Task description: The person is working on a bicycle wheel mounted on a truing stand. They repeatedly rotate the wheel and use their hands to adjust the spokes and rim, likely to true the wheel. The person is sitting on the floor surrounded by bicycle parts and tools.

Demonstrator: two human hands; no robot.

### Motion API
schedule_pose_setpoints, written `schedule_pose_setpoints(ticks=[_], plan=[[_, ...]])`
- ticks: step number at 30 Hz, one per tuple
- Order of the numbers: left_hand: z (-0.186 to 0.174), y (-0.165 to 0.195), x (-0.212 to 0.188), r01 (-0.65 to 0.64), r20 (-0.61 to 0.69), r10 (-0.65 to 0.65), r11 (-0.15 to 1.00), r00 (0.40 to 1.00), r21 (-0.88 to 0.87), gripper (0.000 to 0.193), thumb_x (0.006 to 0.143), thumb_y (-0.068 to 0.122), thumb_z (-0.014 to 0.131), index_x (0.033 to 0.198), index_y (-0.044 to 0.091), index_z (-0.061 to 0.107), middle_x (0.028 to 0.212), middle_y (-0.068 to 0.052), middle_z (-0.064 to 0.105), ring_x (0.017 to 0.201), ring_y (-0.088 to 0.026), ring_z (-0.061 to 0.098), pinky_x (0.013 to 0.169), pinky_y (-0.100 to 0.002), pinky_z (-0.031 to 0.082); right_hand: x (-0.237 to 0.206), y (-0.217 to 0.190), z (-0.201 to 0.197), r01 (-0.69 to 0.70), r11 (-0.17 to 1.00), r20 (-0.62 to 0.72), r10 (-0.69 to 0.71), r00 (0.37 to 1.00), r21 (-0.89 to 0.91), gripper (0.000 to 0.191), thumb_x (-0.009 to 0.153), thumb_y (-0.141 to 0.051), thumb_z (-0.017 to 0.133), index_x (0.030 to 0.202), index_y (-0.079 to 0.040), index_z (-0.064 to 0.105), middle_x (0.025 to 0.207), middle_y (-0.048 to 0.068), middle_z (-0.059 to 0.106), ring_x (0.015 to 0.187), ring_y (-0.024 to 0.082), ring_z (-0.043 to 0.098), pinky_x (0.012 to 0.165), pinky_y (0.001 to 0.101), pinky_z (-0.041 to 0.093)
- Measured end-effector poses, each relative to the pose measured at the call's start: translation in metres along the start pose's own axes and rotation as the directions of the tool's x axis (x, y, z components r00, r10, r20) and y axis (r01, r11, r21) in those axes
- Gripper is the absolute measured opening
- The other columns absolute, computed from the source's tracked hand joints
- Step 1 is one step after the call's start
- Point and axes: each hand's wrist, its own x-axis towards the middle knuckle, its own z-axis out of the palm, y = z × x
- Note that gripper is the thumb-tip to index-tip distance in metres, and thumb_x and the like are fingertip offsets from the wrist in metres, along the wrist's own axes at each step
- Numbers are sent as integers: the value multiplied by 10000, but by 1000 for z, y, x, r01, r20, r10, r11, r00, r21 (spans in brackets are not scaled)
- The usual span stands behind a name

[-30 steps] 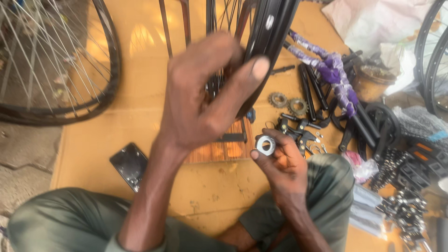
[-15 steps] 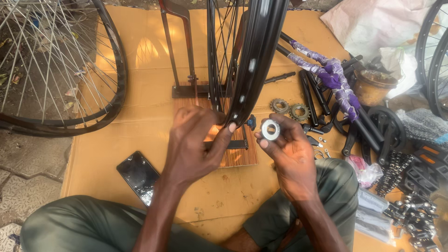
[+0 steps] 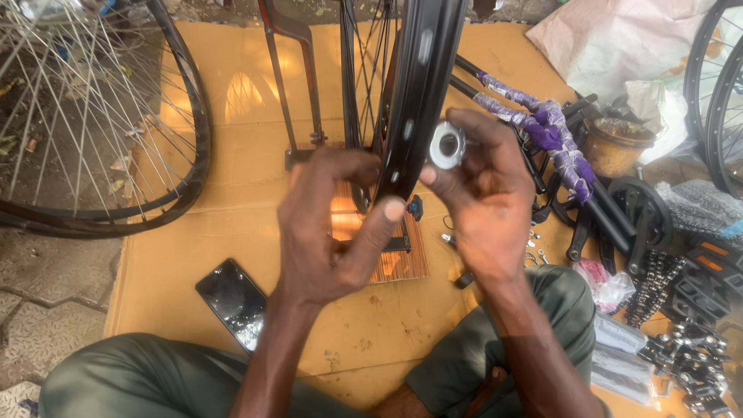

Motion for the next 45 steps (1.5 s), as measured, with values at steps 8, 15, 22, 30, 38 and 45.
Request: schedule_pose_setpoints(ticks=[8, 15, 22, 30, 38, 45], plan=[[12, -5, -6, 15, 21, -15, 999, 1000, 35, 129, 1037, 63, 674, 1126, -25, 643, 959, -129, 674, 879, -244, 645, 793, -388, 509, 24, -10, 3, 148, 989, 57, -148, 987, 12, 508, 993, 152, 709, 1431, 15, 493, 1448, 126, 601, 1245, 151, 620, 1052, 297, 569], [17, -11, -9, 50, -45, -50, 999, 998, -18, 195, 1006, 122, 708, 1122, -22, 645, 965, -129, 700, 865, -209, 700, 742, -333, 552, 33, -8, 3, 216, 976, 58, -215, 975, -24, 498, 987, 136, 734, 1404, -2, 500, 1365, 109, 610, 1210, 139, 625, 974, 262, 614], [10, -17, -24, 59, -22, -58, 994, 998, 89, 316, 943, 185, 728, 1130, -48, 625, 1005, -185, 679, 903, -300, 664, 787, -416, 527, 46, 0, -6, 325, 937, 65, -319, 946, -132, 477, 1000, 96, 762, 1384, -27, 508, 1268, 62, 596, 1135, 152, 678, 931, 262, 649], [16, -34, -43, 125, 92, -140, 980, 986, 156, 213, 984, 165, 682, 1092, -16, 653, 980, -151, 710, 884, -307, 665, 792, -447, 504, 64, 0, -7, 435, 897, 137, -422, 896, -84, 409, 1043, 49, 753, 1382, -12, 532, 1296, 47, 576, 1228, 142, 647, 1056, 294, 614], [18, -36, -44, 67, 88, -80, 988, 993, 140, 183, 971, 148, 673, 1046, -18, 686, 965, -137, 708, 831, -294, 636, 741, -428, 470, 79, 5, -6, 467, 882, 151, -453, 879, -71, 368, 1059, 92, 728, 1351, -30, 540, 1231, 62, 601, 1168, 126, 651, 1024, 299, 628], [23, -31, -36, 33, 55, -43, 984, 998, 177, 137, 992, 151, 660, 934, 29, 681, 816, -78, 659, 688, -219, 546, 678, -404, 409, 117, 2, 10, 415, 908, 227, -417, 880, 58, 273, 920, -12, 678, 1182, -54, 616, 1139, 85, 677, 885, 120, 691, 707, 269, 589]])
